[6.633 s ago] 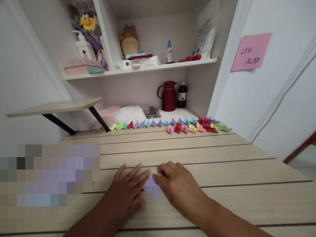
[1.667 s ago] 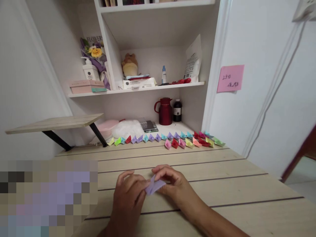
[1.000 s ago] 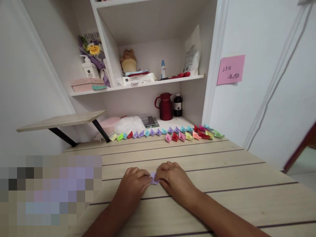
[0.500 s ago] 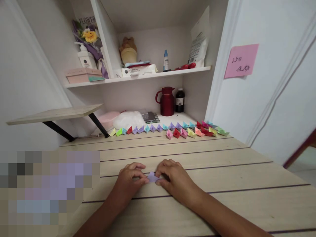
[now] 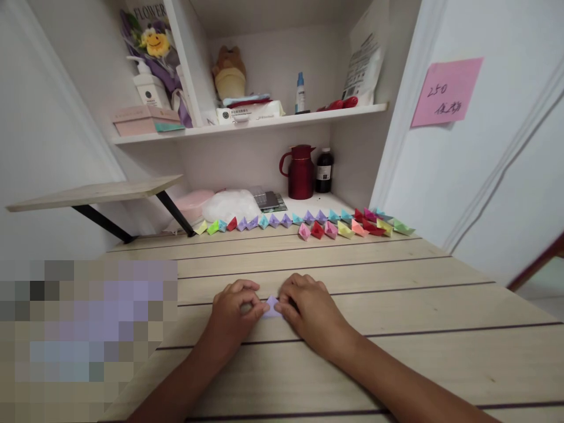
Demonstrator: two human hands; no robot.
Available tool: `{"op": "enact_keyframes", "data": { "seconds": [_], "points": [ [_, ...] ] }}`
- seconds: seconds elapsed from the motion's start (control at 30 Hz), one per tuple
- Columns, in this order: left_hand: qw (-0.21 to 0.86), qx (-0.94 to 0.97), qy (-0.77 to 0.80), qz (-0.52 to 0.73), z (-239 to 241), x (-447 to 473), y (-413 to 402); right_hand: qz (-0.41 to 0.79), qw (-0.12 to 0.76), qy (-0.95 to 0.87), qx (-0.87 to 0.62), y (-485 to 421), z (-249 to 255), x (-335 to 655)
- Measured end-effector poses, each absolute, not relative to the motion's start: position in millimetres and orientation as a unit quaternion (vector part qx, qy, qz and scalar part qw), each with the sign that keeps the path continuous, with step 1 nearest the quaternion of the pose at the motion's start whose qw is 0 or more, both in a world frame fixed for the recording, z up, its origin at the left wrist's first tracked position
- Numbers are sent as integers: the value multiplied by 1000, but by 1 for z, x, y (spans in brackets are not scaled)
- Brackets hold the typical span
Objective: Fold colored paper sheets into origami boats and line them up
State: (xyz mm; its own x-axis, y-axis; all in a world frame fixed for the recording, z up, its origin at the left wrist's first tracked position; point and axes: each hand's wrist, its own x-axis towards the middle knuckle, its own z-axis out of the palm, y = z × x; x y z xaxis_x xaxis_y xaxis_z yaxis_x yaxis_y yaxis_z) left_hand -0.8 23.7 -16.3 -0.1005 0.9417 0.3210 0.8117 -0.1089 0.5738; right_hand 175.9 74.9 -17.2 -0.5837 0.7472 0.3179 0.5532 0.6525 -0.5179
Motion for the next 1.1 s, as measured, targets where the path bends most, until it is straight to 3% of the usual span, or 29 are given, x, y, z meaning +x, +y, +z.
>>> {"op": "enact_keyframes", "data": {
  "seconds": [0.77, 1.1],
  "points": [
    [5, 701, 642, 309, -20, 7, 23, 136, 267, -865, -402, 76, -24, 173],
    [-40, 690, 669, 271, -20, 12, 23, 37, 218, -861, -458, 73, -22, 164]
  ]
}}
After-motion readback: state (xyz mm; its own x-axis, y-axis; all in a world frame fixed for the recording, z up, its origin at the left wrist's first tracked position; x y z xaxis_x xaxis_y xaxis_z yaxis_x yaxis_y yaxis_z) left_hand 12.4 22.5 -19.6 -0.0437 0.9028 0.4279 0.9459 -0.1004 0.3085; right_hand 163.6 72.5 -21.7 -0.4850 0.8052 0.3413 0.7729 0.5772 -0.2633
